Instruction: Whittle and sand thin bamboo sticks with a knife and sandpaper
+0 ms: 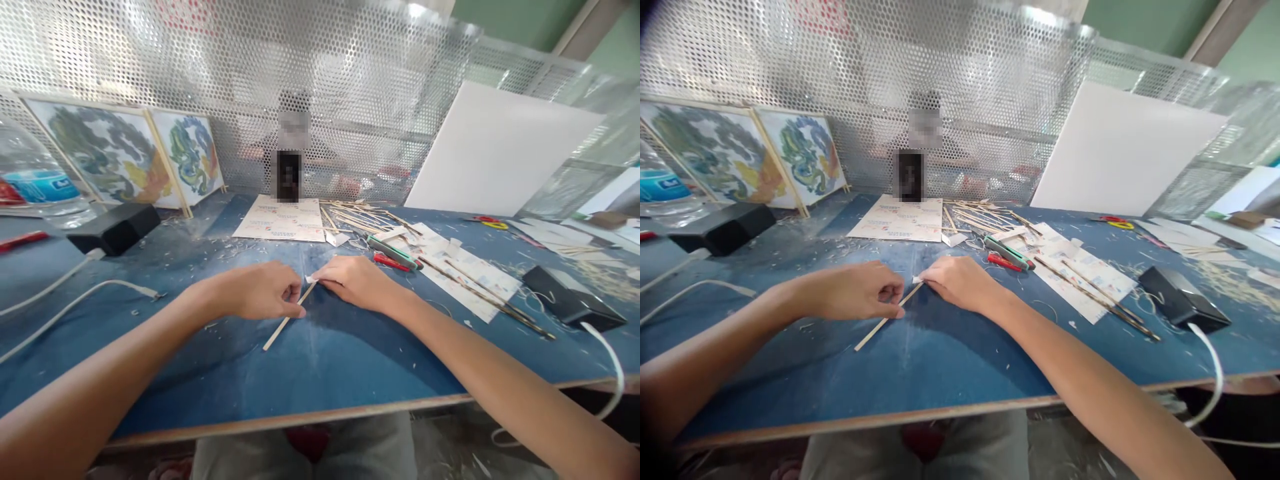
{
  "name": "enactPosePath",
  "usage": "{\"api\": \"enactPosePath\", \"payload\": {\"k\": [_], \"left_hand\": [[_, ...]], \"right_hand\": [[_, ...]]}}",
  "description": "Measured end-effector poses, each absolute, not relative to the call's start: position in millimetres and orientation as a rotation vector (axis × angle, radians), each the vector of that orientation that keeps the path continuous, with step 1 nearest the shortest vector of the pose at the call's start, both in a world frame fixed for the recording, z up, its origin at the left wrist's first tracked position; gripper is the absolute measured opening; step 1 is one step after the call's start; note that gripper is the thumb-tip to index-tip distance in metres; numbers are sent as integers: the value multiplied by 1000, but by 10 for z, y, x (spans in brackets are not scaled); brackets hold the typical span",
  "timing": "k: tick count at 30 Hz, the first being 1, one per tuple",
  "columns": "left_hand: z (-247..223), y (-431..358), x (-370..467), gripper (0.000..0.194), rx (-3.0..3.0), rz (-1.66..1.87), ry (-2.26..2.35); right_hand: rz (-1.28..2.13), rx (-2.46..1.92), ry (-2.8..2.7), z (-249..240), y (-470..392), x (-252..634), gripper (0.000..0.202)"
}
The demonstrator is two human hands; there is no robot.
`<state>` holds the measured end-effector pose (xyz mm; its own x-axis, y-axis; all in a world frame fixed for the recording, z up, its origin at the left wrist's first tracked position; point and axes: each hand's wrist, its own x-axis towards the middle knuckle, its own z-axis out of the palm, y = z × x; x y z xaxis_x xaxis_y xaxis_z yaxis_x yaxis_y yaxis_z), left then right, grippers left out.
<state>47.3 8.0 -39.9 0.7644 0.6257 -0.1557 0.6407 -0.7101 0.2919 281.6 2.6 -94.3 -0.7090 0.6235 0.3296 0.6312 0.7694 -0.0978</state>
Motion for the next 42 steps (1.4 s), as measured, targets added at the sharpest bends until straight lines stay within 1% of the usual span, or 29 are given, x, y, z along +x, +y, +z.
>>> {"api": "enactPosePath", "payload": {"k": [4,8,11,13,15,16,18,24,26,27,31,33,36,42], "left_hand": [[-476,11,510,22,2720,10,1074],[-513,-22,530,21,2758,71,1103],[-473,-13,534,22,2741,42,919],[-447,11,533,17,2724,30,780],[-452,51,525,15,2734,88,733],[-469,78,518,18,2747,134,741],[-529,147,500,30,2775,211,771],[-730,354,516,80,2850,416,935],[-768,377,540,93,2872,422,956],[-784,379,549,95,2883,397,947],[-833,361,560,89,2898,270,915],[-849,360,565,90,2887,245,941],[-863,374,577,92,2861,223,979],[-885,365,582,89,2865,265,930]], "right_hand": [[91,-885,-2586,-996,76,2786,28],[190,-960,-2521,-1021,119,2764,28],[163,-1023,-2506,-1014,137,2785,28],[112,-1077,-2478,-1007,149,2817,28],[45,-1141,-2445,-1000,158,2857,28],[8,-1171,-2431,-995,161,2876,29],[-72,-1229,-2408,-983,163,2906,31],[-298,-1338,-2460,-951,166,2894,31],[-358,-1336,-2524,-944,183,2857,29],[-385,-1331,-2559,-939,194,2834,28],[-470,-1300,-2706,-909,237,2724,21],[-504,-1277,-2784,-891,250,2670,19],[-541,-1238,-2881,-869,240,2615,20],[-586,-1171,-2976,-853,78,2608,21]]}}
